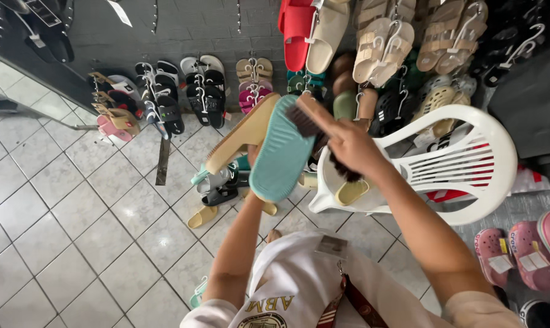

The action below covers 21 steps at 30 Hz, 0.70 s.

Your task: The person cleans several pairs of sandals with a brush, picking them up from a chair or the floor and brushing the straps, footbeds, and soles before setting them aside.

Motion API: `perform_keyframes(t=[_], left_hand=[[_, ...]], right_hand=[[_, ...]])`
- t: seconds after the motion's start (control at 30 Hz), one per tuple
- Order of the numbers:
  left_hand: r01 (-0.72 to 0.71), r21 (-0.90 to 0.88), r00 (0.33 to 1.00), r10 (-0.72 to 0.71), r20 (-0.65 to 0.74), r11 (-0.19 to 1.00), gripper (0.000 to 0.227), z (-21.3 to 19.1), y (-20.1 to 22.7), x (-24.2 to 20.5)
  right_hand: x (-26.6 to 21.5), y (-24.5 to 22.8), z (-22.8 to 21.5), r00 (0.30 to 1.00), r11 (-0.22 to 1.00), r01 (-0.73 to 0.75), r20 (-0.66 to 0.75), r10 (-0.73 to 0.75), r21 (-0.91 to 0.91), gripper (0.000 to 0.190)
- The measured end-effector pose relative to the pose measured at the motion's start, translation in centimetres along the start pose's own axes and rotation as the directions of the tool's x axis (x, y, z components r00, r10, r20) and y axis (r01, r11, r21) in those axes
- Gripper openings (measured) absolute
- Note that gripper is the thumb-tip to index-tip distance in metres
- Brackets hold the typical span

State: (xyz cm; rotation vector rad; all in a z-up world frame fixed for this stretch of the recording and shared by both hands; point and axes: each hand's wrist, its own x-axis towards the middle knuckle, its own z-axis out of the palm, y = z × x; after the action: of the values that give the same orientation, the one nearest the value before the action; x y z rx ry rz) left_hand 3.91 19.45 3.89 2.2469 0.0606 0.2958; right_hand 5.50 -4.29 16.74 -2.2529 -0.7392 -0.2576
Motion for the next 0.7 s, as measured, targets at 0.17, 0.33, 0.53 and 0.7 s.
perform_keyframes(t=[0.17, 0.33, 0.53, 0.7], left_hand=[[-0.453, 0.298, 0.872, 0.487, -0.045, 0.840, 0.029, 1.6, -3.6, 2.4], [-0.534, 0.489, 0.833, 0.530, 0.162, 0.690, 0.063, 2.8, -3.9, 1.1], [-0.660, 0.644, 0.546, 0.836, 0.058, 0.387, 0.033, 2.1, -3.2, 2.8], [-0.633, 0.684, 0.438, 0.896, -0.070, 0.363, 0.035, 0.4, 1.4, 3.2]], right_hand=[[-2.5, -1.3, 0.5, 0.915, 0.980, 0.190, 0.351, -0.198, 0.057, 0.057], [-1.6, 2.9, -1.1, 0.973, 0.880, 0.182, -0.046, -0.225, -0.438, 0.072], [-4.2, 7.5, 2.5, 0.953, 0.954, 0.290, -0.065, -0.295, -0.073, 0.031], [-6.7, 10.4, 6.8, 0.997, 0.994, 0.068, -0.047, -0.064, 0.090, 0.012]])
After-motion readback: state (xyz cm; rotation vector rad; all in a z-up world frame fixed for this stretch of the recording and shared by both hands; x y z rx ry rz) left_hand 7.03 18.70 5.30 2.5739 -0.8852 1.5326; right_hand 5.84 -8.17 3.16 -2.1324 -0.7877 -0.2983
